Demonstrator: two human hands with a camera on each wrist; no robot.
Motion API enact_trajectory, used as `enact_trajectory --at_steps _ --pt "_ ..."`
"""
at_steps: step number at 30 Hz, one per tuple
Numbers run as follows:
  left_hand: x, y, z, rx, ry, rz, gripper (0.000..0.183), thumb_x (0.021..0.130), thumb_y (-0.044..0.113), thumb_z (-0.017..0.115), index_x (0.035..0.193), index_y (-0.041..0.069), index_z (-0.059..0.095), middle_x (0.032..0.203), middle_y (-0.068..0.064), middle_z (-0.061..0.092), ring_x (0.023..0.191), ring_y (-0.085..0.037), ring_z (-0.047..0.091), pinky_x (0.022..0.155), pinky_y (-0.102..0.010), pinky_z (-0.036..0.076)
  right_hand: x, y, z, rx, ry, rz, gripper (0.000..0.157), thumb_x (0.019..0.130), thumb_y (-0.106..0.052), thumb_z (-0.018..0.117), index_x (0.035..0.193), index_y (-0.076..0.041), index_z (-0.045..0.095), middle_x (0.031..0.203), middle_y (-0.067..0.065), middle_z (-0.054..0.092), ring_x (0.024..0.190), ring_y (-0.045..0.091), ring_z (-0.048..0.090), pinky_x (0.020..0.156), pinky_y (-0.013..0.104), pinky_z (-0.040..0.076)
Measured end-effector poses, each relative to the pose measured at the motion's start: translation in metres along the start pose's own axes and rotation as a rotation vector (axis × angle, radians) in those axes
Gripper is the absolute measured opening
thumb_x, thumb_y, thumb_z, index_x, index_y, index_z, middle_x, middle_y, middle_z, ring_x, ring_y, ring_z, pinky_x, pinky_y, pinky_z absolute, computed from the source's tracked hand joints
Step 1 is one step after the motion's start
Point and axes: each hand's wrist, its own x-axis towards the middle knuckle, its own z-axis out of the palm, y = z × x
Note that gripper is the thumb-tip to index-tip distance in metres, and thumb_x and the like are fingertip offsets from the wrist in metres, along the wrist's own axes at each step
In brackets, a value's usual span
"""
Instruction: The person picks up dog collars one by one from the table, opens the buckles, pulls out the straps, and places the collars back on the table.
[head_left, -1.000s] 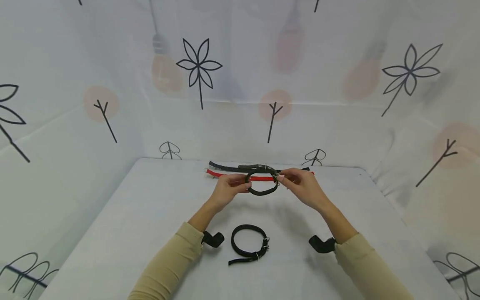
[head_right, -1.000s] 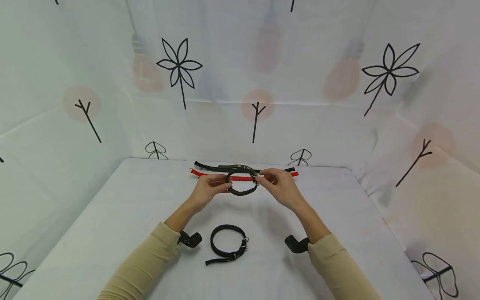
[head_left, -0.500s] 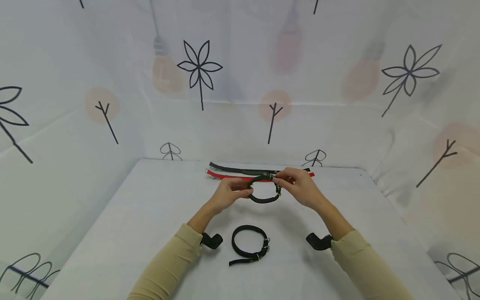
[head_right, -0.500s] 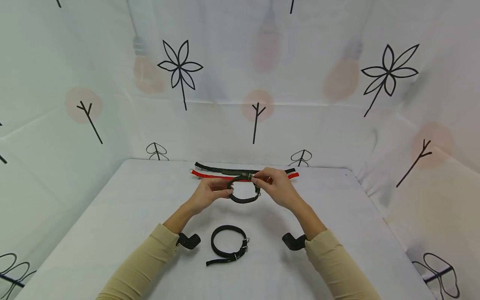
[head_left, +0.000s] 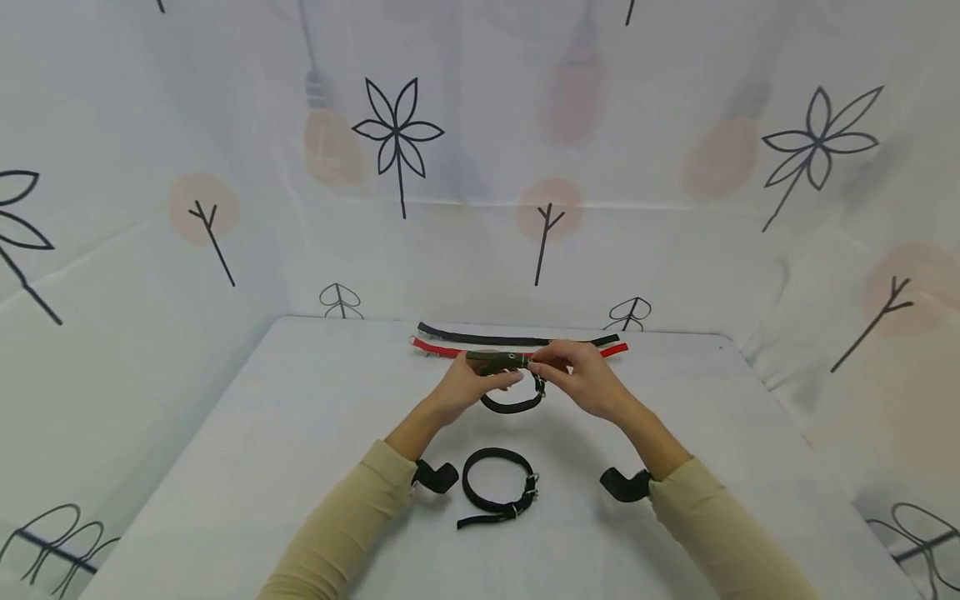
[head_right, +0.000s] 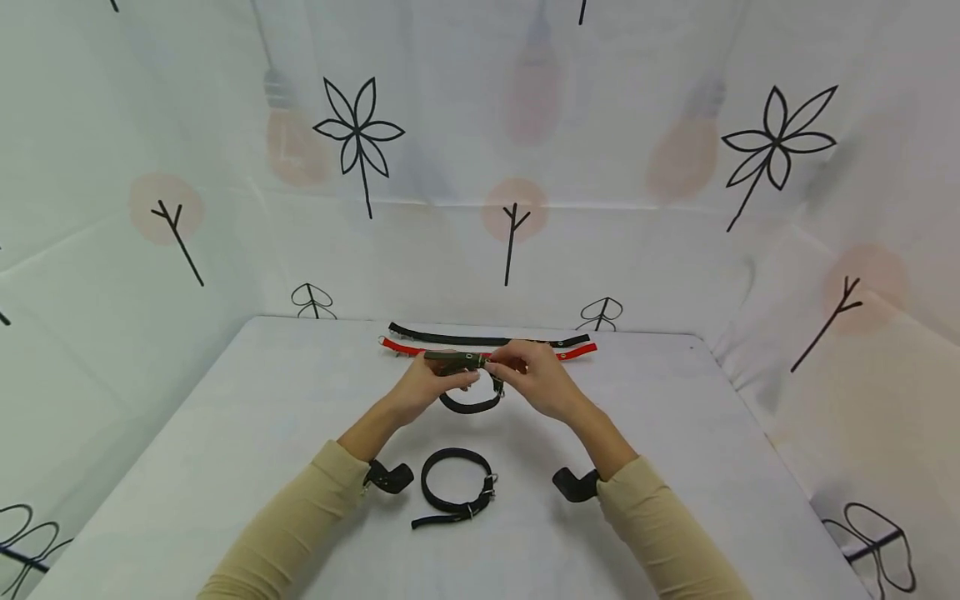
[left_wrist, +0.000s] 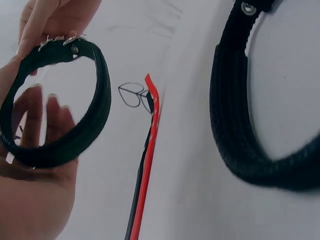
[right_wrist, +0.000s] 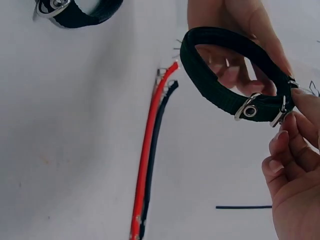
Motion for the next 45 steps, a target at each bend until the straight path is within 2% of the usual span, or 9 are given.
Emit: enact_trajectory --at_steps 4,9,15,19,23,26,35,41,45 --pt "0.002 0.0 0.005 -0.075 0.023 0.025 0.02 0.094 0.022 0.077 0.108 0.009 0.076 0.08 -0.001 0.061 0.069 -0.017 0.053 0.073 -0.043 0.046 0.001 -0.001 0.006 0.001 -0.008 -0.035 0.009 0.097 -0.017 0.073 0.105 -0.015 0.076 0.086 -0.006 0.066 0.072 0.016 0.055 0.062 0.031 0.047" --pt "0.002 0.001 0.008 -0.106 0.066 0.007 0.021 0.092 0.023 0.079 0.109 0.01 0.077 0.083 0.003 0.063 0.063 -0.013 0.041 0.059 -0.027 0.036 0.002 -0.001 0.008 -0.009 -0.001 -0.049 0.008 0.096 -0.015 0.074 0.104 -0.015 0.076 0.085 -0.008 0.065 0.073 0.015 0.054 0.063 0.031 0.047" --pt "0.001 0.005 0.008 -0.104 0.091 -0.001 0.025 0.092 0.025 0.08 0.109 0.008 0.079 0.089 0.004 0.07 0.064 -0.013 0.038 0.058 -0.025 0.034 0.003 -0.001 0.009 0.005 -0.012 -0.052 0.01 0.098 -0.018 0.072 0.107 -0.014 0.075 0.088 -0.006 0.067 0.073 0.015 0.054 0.063 0.029 0.046" --pt "-0.002 0.008 0.004 -0.12 0.134 0.019 0.025 0.092 0.021 0.079 0.112 0.006 0.079 0.088 0.005 0.072 0.065 -0.012 0.04 0.057 -0.024 0.035 0.001 0.0 0.007 0.028 0.027 -0.027 0.01 0.1 -0.02 0.069 0.106 -0.015 0.074 0.089 -0.003 0.067 0.074 0.017 0.053 0.061 0.028 0.044" --pt "-0.003 0.011 -0.002 -0.131 0.172 0.052 0.027 0.092 0.015 0.079 0.116 0.003 0.077 0.076 0.005 0.063 0.062 -0.012 0.039 0.056 -0.023 0.035 -0.001 0.001 0.003 0.063 0.074 -0.004 0.009 0.101 -0.019 0.067 0.105 -0.013 0.073 0.091 -0.002 0.067 0.077 0.019 0.054 0.064 0.03 0.044" --pt "-0.002 0.011 -0.005 -0.125 0.165 0.066 0.027 0.093 0.014 0.078 0.116 0.002 0.076 0.068 0.006 0.054 0.059 -0.011 0.035 0.055 -0.023 0.033 0.0 0.001 0.001 0.078 0.066 -0.016 0.01 0.102 -0.018 0.067 0.106 -0.012 0.073 0.092 -0.002 0.068 0.078 0.019 0.055 0.066 0.031 0.045" --pt "-0.002 0.01 -0.003 -0.053 0.118 0.066 0.024 0.091 0.013 0.08 0.112 0.003 0.078 0.096 0.005 0.075 0.066 -0.011 0.045 0.054 -0.022 0.035 0.006 -0.002 0.006 0.065 0.056 -0.08 0.012 0.096 -0.007 0.072 0.107 -0.007 0.077 0.084 0.002 0.061 0.07 0.016 0.048 0.06 0.027 0.037" --pt "-0.004 0.013 -0.002 -0.028 0.129 0.056 0.023 0.091 0.014 0.08 0.111 0.004 0.079 0.097 0.005 0.076 0.078 -0.012 0.055 0.056 -0.024 0.034 0.005 -0.019 0.003 0.056 0.076 -0.087 0.009 0.094 0.001 0.071 0.102 0.0 0.076 0.082 0.008 0.061 0.069 0.015 0.047 0.06 0.026 0.035" --pt "-0.005 0.016 -0.005 -0.026 0.148 0.062 0.023 0.09 0.014 0.08 0.112 0.005 0.079 0.091 0.006 0.074 0.073 -0.011 0.051 0.056 -0.023 0.036 0.0 -0.034 -0.005 0.061 0.105 -0.074 0.01 0.096 0.001 0.069 0.103 0.0 0.075 0.085 0.012 0.063 0.073 0.016 0.048 0.063 0.028 0.038"
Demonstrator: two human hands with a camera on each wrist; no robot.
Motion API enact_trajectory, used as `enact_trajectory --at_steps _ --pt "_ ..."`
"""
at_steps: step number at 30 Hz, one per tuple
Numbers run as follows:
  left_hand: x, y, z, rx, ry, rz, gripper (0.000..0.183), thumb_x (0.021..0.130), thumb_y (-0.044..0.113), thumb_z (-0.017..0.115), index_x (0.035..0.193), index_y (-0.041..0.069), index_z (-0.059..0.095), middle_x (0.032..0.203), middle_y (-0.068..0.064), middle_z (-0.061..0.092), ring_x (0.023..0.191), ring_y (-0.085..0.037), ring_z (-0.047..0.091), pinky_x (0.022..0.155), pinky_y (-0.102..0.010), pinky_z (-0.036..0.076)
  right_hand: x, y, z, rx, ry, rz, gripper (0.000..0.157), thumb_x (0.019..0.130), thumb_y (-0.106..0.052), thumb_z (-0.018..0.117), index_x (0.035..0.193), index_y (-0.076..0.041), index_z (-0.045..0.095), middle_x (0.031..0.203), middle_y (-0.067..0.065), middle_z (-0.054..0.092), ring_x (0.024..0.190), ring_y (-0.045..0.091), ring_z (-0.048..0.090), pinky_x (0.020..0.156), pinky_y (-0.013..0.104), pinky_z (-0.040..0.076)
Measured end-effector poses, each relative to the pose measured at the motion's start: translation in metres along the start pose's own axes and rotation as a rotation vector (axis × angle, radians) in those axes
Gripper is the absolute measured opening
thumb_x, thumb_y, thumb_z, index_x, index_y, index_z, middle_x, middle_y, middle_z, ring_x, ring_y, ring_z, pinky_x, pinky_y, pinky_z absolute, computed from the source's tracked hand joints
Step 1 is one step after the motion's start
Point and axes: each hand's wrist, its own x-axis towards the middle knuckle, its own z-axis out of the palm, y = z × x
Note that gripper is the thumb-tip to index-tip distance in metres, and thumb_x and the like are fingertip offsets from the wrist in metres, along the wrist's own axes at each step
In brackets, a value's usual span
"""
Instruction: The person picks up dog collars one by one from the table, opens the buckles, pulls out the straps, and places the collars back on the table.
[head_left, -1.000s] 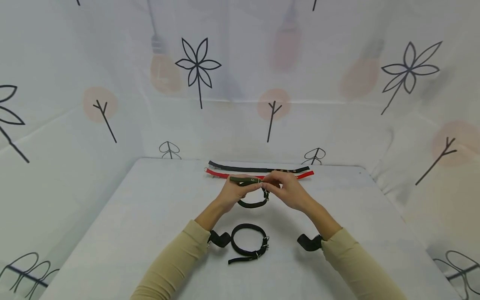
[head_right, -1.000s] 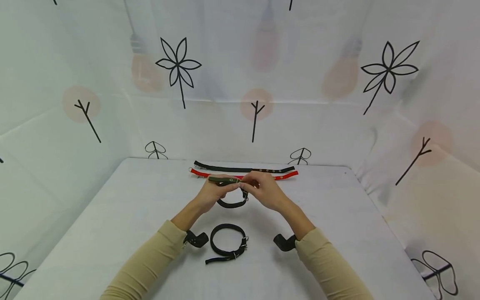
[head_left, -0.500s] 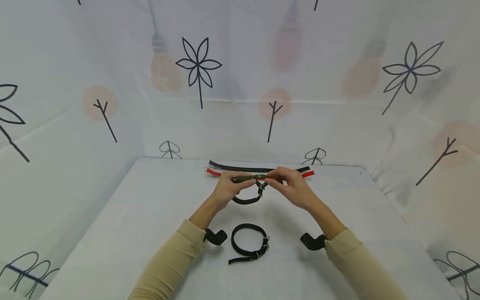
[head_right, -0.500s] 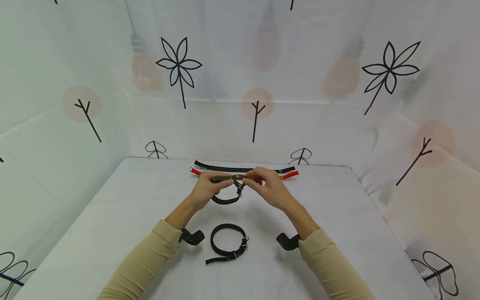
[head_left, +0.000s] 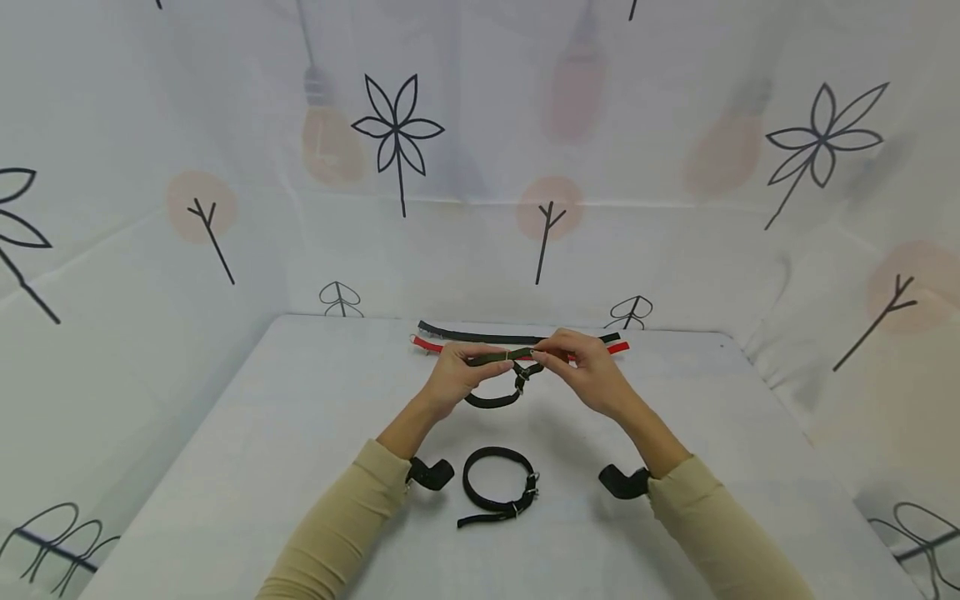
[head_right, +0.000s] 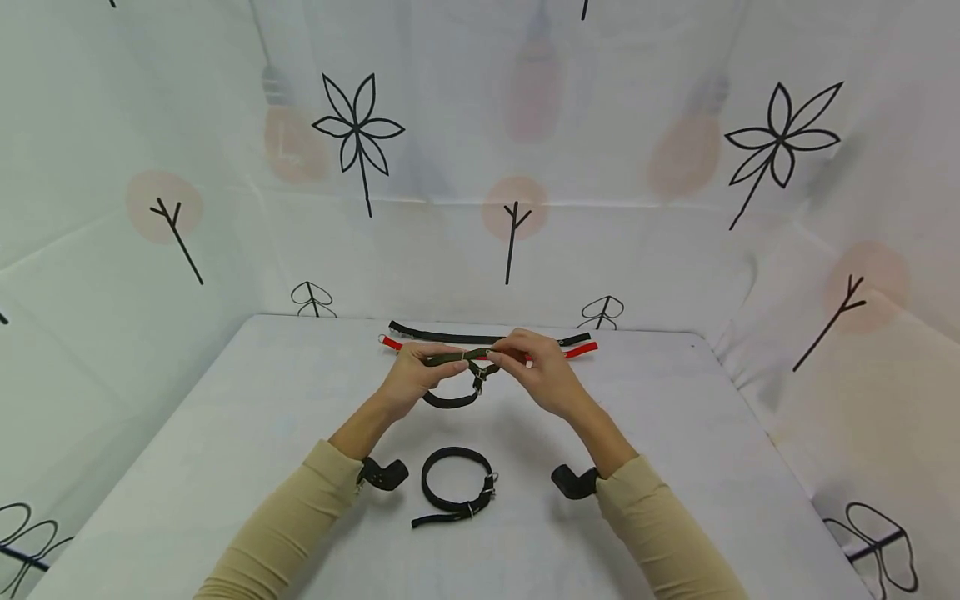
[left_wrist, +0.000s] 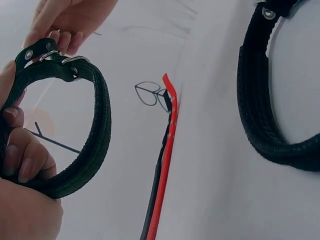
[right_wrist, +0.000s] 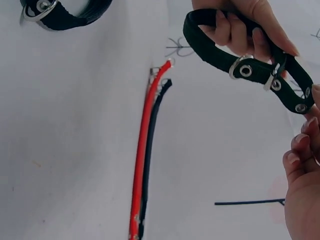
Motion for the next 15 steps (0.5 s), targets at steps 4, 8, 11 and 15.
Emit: enact_trajectory --at_steps 4,8,11,15 --pt "0.0 0.0 -0.003 0.001 -0.016 0.021 0.022 0.09 0.011 0.079 0.112 0.004 0.079 0.09 0.004 0.074 0.075 -0.011 0.053 0.062 -0.024 0.041 -0.002 0.009 -0.002 -0.002 -0.009 0.019 0.012 0.097 -0.004 0.069 0.107 -0.003 0.075 0.088 0.01 0.064 0.076 0.017 0.049 0.064 0.03 0.039" --pt "0.001 -0.001 -0.004 0.006 -0.06 0.034 0.024 0.09 0.009 0.08 0.112 0.003 0.078 0.105 -0.002 0.077 0.094 -0.016 0.067 0.079 -0.029 0.053 0.001 0.028 0.002 0.003 -0.042 0.016 0.012 0.096 -0.013 0.073 0.107 -0.011 0.077 0.084 0.002 0.06 0.075 0.018 0.049 0.063 0.029 0.038" --pt "0.002 -0.002 -0.003 0.016 -0.094 0.03 0.024 0.09 0.011 0.08 0.113 0.004 0.079 0.11 -0.005 0.077 0.101 -0.02 0.07 0.086 -0.032 0.056 0.004 0.031 0.004 -0.001 -0.072 -0.014 0.011 0.095 -0.017 0.075 0.105 -0.015 0.078 0.083 -0.003 0.057 0.075 0.017 0.048 0.065 0.03 0.039" --pt "0.001 -0.002 -0.002 0.017 -0.117 0.032 0.023 0.09 0.012 0.08 0.112 0.005 0.079 0.11 -0.007 0.077 0.1 -0.021 0.07 0.086 -0.033 0.057 0.006 0.03 0.006 -0.016 -0.105 -0.032 0.008 0.096 -0.018 0.075 0.103 -0.017 0.078 0.083 -0.005 0.056 0.075 0.017 0.049 0.065 0.032 0.041"
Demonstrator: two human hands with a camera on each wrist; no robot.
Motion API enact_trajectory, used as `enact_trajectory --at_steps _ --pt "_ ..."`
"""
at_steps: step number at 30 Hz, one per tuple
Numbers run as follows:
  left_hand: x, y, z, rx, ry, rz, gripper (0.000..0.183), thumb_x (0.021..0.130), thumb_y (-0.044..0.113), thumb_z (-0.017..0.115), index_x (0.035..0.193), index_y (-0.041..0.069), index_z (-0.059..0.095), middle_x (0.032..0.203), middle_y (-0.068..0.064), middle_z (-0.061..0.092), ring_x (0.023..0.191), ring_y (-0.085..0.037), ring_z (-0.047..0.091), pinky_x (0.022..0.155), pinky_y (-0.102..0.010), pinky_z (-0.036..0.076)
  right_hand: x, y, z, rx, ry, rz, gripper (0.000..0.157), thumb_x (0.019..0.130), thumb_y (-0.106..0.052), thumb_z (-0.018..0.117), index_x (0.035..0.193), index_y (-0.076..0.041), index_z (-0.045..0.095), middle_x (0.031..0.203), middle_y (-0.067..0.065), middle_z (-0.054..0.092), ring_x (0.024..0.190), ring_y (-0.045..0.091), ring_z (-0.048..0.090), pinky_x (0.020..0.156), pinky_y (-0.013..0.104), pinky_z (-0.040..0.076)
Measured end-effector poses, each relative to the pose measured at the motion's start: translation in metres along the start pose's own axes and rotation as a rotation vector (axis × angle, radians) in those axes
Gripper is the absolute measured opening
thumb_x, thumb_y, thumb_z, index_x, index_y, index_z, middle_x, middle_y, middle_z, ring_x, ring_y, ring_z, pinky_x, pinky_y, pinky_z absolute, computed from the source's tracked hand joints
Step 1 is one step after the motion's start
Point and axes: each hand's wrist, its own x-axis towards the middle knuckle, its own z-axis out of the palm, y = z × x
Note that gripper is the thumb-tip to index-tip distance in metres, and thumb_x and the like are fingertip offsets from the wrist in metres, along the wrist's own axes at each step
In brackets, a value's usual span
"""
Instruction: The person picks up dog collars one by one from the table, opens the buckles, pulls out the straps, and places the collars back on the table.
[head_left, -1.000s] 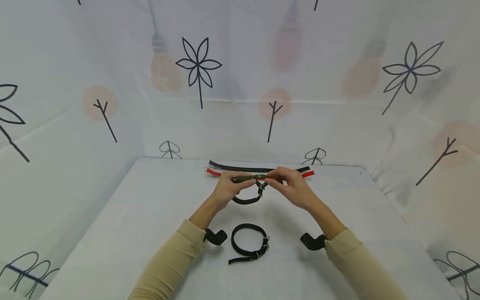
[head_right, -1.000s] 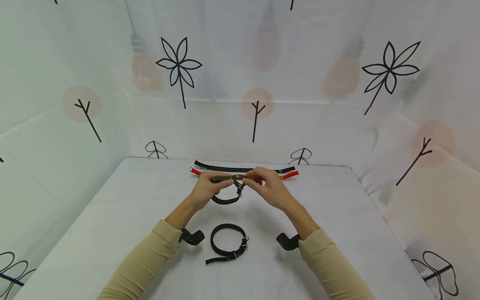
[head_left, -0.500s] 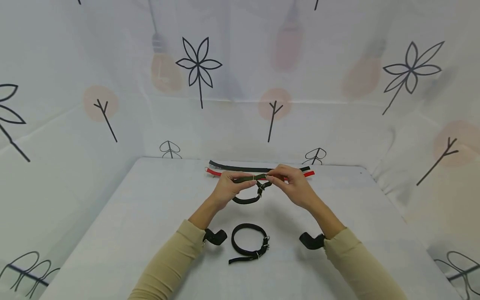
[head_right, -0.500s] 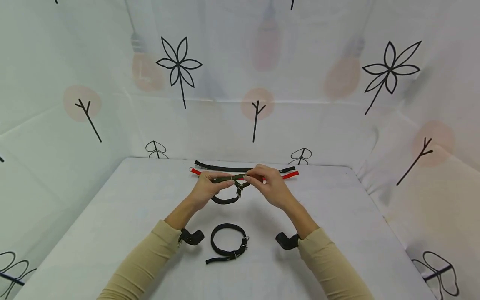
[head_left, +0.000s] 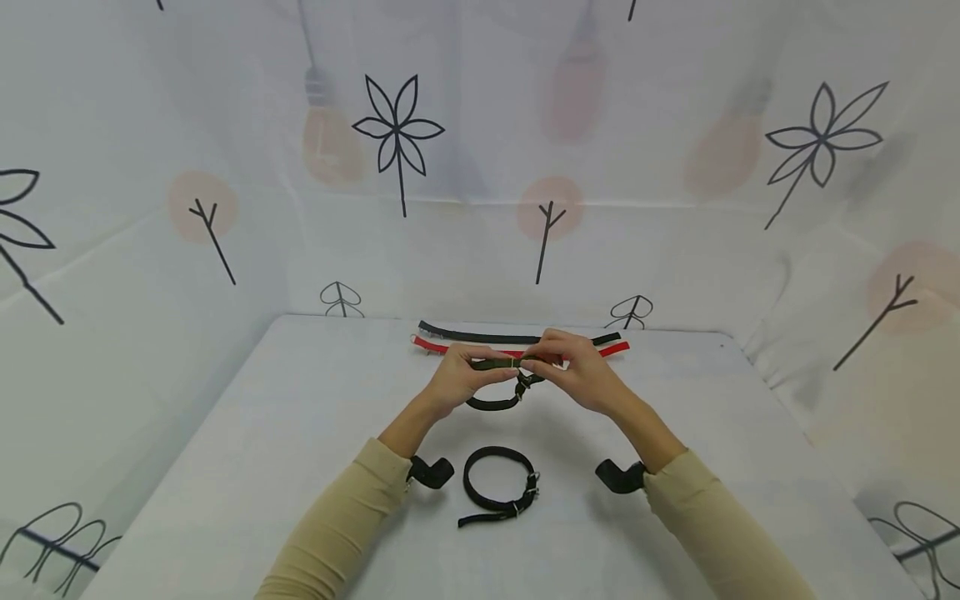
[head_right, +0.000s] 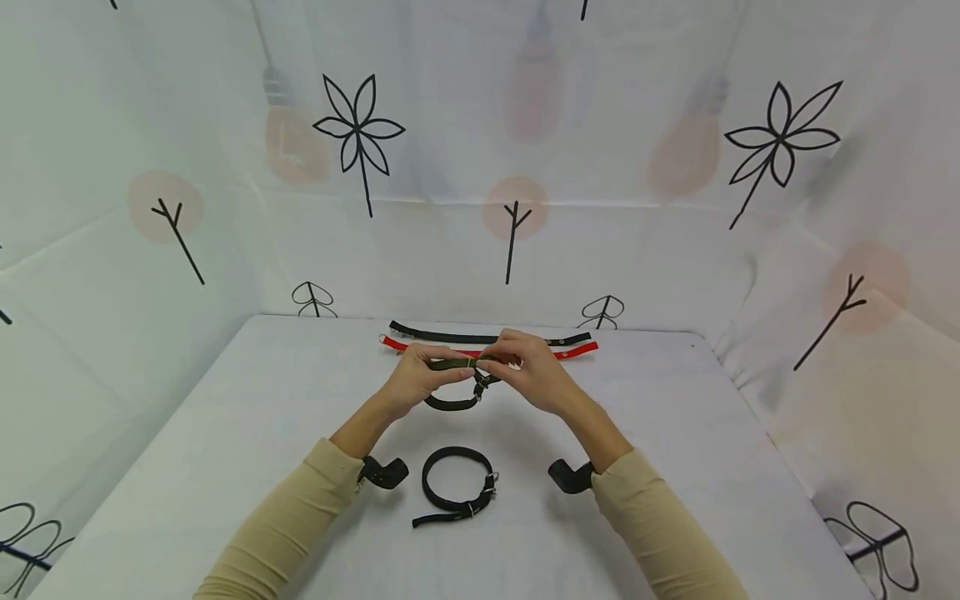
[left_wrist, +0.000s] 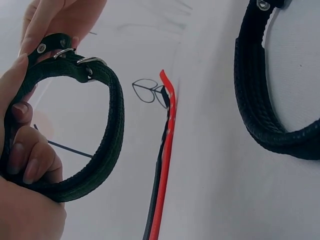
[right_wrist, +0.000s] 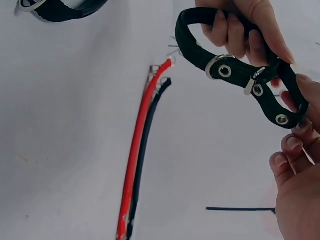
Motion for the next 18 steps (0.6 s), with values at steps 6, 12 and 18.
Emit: enact_trajectory --at_steps 6,12,18 --pt "-0.002 0.001 -0.002 0.01 0.033 -0.024 0.025 0.089 0.012 0.081 0.113 0.005 0.078 0.109 -0.006 0.077 0.098 -0.019 0.071 0.084 -0.032 0.057 -0.001 0.002 0.0 -0.037 0.017 0.014 0.008 0.095 -0.018 0.075 0.103 -0.016 0.078 0.081 -0.007 0.055 0.073 0.016 0.049 0.063 0.031 0.04" --pt "-0.004 0.002 -0.008 0.023 0.095 -0.037 0.026 0.089 0.011 0.081 0.114 0.003 0.078 0.106 -0.003 0.076 0.094 -0.015 0.064 0.079 -0.032 0.051 -0.004 0.006 -0.005 -0.051 0.087 0.03 0.009 0.094 -0.015 0.076 0.103 -0.014 0.078 0.082 -0.007 0.061 0.072 0.015 0.053 0.06 0.029 0.042" --pt "-0.006 0.001 -0.016 0.025 0.148 -0.062 0.025 0.092 0.018 0.079 0.113 0.006 0.078 0.097 0.002 0.072 0.074 -0.013 0.047 0.06 -0.025 0.036 -0.007 0.008 -0.01 -0.073 0.112 0.078 0.012 0.095 -0.017 0.076 0.104 -0.009 0.077 0.091 0.001 0.073 0.078 0.017 0.062 0.065 0.029 0.051"
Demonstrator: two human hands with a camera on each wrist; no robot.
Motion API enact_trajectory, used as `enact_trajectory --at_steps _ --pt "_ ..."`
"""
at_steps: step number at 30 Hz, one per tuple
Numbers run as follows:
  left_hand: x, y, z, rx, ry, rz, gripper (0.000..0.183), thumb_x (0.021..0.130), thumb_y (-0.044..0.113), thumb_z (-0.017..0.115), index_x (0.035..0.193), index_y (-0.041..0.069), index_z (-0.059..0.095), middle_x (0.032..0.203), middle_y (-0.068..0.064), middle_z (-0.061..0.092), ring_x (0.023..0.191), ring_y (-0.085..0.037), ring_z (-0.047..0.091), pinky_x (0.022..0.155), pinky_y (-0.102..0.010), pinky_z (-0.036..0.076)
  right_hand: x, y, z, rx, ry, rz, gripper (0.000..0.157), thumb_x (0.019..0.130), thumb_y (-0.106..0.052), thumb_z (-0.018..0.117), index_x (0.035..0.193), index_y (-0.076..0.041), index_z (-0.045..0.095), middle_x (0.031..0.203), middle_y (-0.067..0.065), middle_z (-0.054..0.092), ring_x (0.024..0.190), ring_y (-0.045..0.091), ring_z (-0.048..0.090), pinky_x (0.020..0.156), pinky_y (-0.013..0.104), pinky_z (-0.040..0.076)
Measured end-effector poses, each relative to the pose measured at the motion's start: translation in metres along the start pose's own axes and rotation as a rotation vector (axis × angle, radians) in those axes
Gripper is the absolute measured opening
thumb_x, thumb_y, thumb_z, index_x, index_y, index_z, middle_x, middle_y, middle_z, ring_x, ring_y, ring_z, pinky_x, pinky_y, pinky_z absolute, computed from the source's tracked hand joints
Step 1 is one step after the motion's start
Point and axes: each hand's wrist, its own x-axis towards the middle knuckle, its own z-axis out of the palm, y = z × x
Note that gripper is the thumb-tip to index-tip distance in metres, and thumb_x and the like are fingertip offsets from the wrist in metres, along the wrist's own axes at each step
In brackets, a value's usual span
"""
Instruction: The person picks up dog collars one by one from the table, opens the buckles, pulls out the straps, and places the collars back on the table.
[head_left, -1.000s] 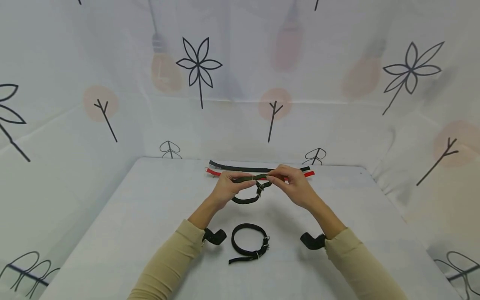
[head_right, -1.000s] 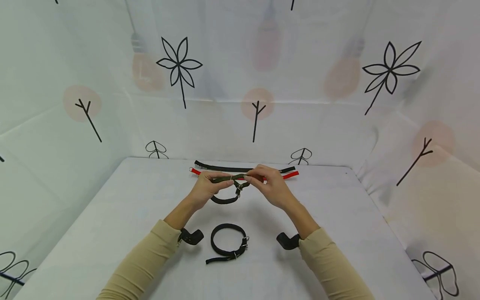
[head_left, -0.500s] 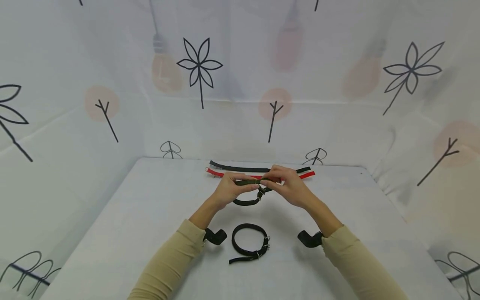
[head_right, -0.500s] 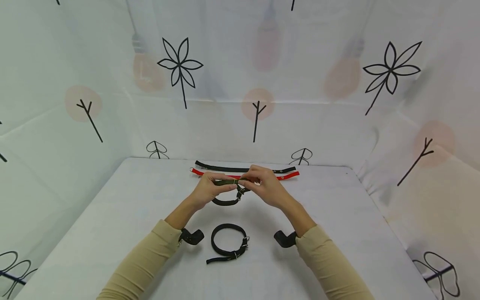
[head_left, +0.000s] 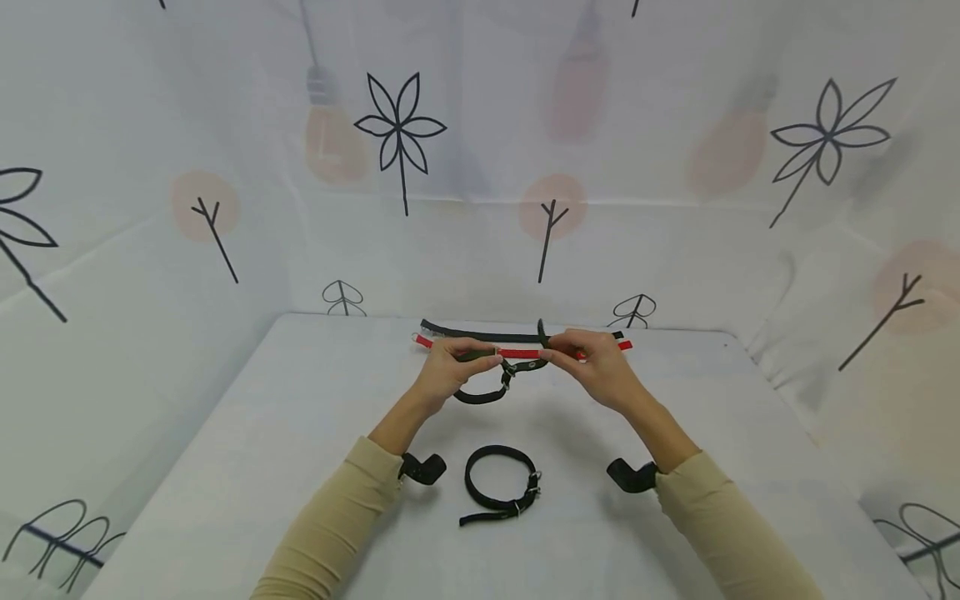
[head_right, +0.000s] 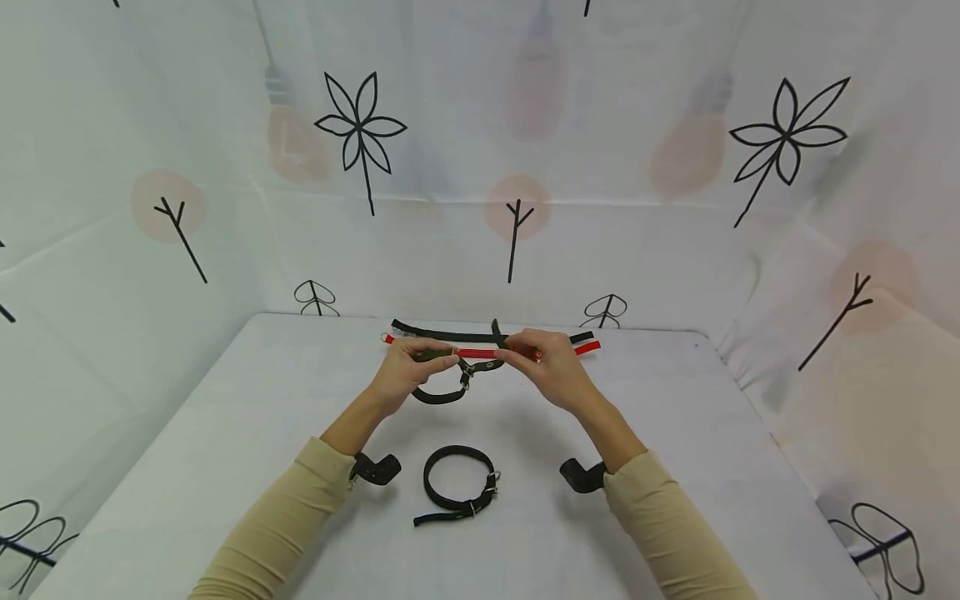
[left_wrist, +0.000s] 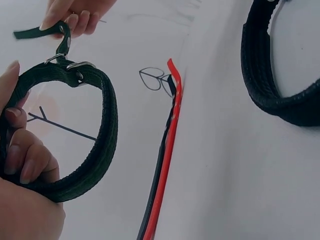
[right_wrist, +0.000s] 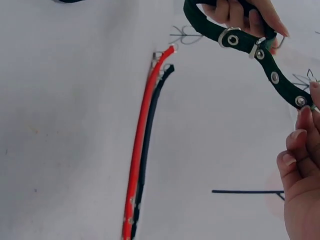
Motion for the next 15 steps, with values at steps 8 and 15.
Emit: enact_trajectory --at_steps 8,15 --pt "0.0015 -0.0079 -0.0048 0.007 -0.006 0.01 0.023 0.095 0.02 0.076 0.114 0.007 0.075 0.099 0.003 0.071 0.081 -0.015 0.054 0.066 -0.026 0.044 -0.0018 0.0031 -0.0032 0.147 0.009 0.104 0.013 0.1 -0.022 0.07 0.103 -0.01 0.074 0.088 0.004 0.07 0.079 0.022 0.065 0.069 0.03 0.052" --pt "-0.0001 -0.01 -0.002 0.07 -0.055 0.056 0.016 0.099 0.012 0.068 0.113 0.004 0.071 0.099 -0.005 0.067 0.082 -0.021 0.059 0.069 -0.027 0.048 -0.0025 0.0021 0.0007 0.425 0.084 0.189 0.022 0.101 -0.019 0.068 0.109 0.0 0.072 0.09 0.015 0.069 0.084 0.024 0.063 0.082 0.031 0.052"
